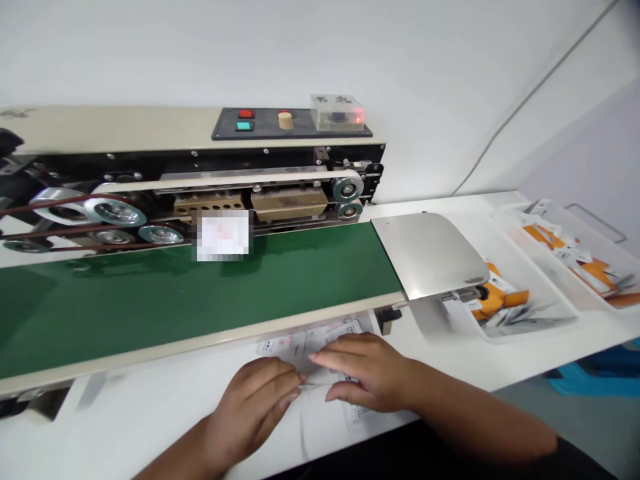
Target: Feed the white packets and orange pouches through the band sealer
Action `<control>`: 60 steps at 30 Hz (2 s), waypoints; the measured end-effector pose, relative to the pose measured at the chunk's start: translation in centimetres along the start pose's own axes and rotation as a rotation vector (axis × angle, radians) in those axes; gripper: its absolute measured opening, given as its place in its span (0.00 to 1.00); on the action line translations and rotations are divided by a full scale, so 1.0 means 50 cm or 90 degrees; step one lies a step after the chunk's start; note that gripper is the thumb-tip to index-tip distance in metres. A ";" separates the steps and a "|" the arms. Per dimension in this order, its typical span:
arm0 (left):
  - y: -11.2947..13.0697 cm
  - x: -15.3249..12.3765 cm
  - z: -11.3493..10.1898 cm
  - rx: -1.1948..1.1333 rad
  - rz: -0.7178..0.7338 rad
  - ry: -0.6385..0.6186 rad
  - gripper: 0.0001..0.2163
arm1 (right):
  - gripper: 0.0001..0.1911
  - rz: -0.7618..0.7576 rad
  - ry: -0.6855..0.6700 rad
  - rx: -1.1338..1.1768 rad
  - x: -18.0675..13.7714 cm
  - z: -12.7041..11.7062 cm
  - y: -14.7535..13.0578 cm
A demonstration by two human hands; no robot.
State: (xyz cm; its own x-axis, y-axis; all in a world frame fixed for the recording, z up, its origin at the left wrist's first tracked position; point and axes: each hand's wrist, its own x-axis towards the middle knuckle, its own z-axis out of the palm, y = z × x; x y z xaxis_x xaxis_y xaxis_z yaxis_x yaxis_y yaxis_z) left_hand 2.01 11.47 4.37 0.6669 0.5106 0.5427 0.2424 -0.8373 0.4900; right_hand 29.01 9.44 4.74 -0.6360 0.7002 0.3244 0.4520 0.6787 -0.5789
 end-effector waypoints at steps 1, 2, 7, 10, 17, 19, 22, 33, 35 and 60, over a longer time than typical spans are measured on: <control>0.003 0.001 0.001 -0.007 -0.011 -0.007 0.08 | 0.19 0.012 -0.010 0.011 0.002 0.008 -0.001; 0.005 0.001 0.002 -0.013 -0.019 -0.014 0.08 | 0.16 0.021 -0.008 0.024 0.003 0.015 -0.002; 0.008 0.003 0.000 -0.033 -0.075 -0.017 0.06 | 0.18 0.072 0.074 0.063 0.003 0.027 0.003; 0.006 0.000 -0.001 -0.048 -0.103 0.007 0.06 | 0.17 0.070 0.053 0.063 0.005 0.024 0.004; 0.013 -0.001 0.001 -0.072 -0.095 0.031 0.04 | 0.12 0.086 0.025 0.113 0.011 -0.016 -0.028; 0.014 -0.005 0.002 -0.081 -0.084 0.041 0.04 | 0.10 0.113 0.090 0.141 0.004 -0.051 -0.038; 0.013 -0.012 0.003 -0.088 -0.072 0.051 0.05 | 0.09 0.212 0.228 0.198 -0.004 -0.127 -0.035; 0.021 -0.009 0.001 -0.032 -0.032 0.063 0.06 | 0.15 0.452 0.391 0.266 0.116 -0.374 0.125; 0.022 -0.008 0.000 -0.025 -0.023 0.061 0.07 | 0.14 0.481 0.373 0.285 0.127 -0.383 0.142; 0.002 -0.010 0.010 -0.014 -0.045 0.026 0.07 | 0.14 0.408 0.550 0.138 0.153 -0.385 0.151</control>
State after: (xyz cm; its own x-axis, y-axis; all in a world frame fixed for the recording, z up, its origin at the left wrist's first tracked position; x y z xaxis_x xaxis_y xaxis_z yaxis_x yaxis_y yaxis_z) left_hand 2.07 11.02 3.82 0.6199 0.5757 0.5332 0.2721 -0.7950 0.5421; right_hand 39.57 24.18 17.26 0.3694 0.8855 0.2819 0.3690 0.1386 -0.9190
